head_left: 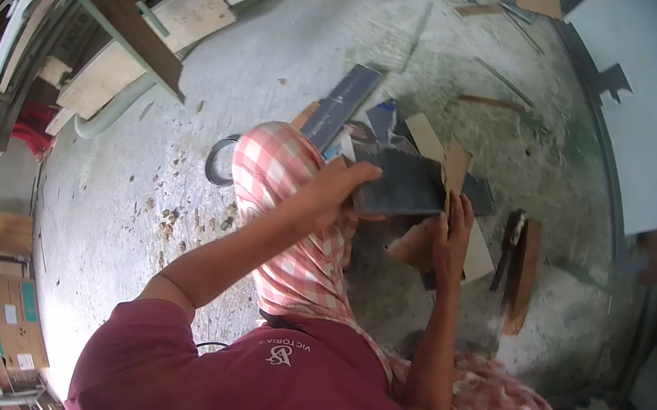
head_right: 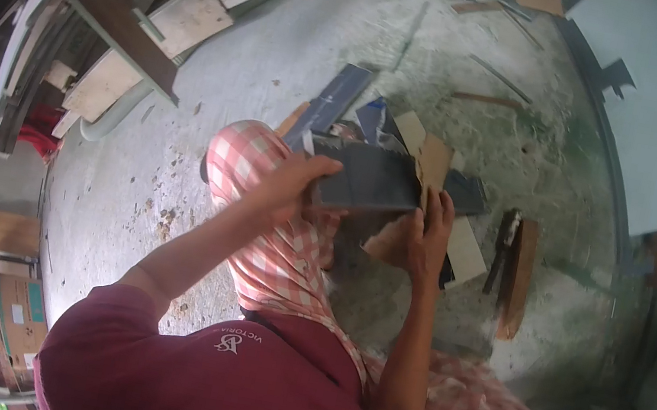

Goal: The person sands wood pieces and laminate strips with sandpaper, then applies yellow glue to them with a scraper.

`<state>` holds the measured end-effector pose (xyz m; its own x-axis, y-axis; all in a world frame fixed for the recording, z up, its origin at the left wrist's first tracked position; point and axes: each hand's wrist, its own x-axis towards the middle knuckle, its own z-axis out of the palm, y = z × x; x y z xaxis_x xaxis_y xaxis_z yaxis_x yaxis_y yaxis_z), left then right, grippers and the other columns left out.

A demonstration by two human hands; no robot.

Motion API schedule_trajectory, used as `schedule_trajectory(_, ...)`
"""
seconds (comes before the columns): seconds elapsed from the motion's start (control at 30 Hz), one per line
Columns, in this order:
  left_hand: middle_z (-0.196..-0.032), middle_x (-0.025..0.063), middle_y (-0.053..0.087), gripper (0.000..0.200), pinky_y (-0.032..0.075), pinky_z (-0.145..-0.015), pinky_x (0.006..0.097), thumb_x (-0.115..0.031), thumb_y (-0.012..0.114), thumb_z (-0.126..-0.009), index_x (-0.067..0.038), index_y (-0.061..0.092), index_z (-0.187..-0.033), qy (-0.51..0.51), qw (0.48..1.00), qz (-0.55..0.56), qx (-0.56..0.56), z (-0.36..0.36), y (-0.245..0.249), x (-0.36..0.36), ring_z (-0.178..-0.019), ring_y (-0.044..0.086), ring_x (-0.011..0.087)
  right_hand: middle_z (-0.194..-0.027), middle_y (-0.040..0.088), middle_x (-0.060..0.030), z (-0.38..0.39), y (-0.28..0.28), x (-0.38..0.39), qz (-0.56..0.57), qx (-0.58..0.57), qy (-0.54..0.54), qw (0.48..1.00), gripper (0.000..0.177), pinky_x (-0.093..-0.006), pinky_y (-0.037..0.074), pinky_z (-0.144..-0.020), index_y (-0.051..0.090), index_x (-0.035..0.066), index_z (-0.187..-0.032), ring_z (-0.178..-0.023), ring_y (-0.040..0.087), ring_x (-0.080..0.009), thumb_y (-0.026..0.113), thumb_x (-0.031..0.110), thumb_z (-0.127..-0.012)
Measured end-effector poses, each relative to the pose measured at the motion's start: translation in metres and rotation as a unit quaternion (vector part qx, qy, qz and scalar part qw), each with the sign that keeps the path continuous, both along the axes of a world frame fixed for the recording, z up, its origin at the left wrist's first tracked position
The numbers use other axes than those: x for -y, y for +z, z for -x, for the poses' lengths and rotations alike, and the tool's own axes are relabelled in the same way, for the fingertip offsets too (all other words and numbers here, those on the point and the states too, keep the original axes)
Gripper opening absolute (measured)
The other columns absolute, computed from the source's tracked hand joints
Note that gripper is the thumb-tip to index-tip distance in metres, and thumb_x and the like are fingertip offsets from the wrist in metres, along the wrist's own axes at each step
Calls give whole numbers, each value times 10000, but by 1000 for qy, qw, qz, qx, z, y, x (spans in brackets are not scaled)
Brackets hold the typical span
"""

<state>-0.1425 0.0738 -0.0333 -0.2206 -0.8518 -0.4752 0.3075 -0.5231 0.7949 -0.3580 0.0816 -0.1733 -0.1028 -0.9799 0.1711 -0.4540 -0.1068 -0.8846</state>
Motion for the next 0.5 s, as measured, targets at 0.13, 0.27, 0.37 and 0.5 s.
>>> schedule_trajectory(0.13,-935,174,594,321,570,-585,402,-179,564,-821,39,500,-1048,8,999,1,40,-5,25,0,-752,637,284,-1283,408,-170,-8,4,-3,33,24,-18,999,384,-381,344,-976,512,53,-1200,-1177,414,-340,531,179,-838)
schedule_trajectory(0.27,-1058,166,582,500,505,-785,388,-290,539,-833,52,457,-1189,-32,995,27,95,-16,68,-4,-921,600,277,-1262,424,-153,-18,36,-14,51,-3,-34,998,368,-359,368,-951,525,48,-1177,-1150,442,-320,537,158,-827)
schedule_trajectory(0.37,-1104,199,557,508,510,-805,399,-277,539,-831,60,446,-1199,-89,992,18,93,-41,94,3,-976,582,298,-1209,454,-150,-29,58,-21,94,28,-14,995,400,-394,392,-920,541,86,-1151,-1081,462,-341,594,175,-764)
schedule_trajectory(0.5,-1166,243,510,449,507,-862,464,-222,496,-864,69,432,-1200,-8,999,-6,43,-44,121,2,-1044,540,389,-1194,457,-137,-39,76,-25,102,32,4,994,415,-405,413,-881,537,98,-1148,-1023,477,-338,606,159,-743)
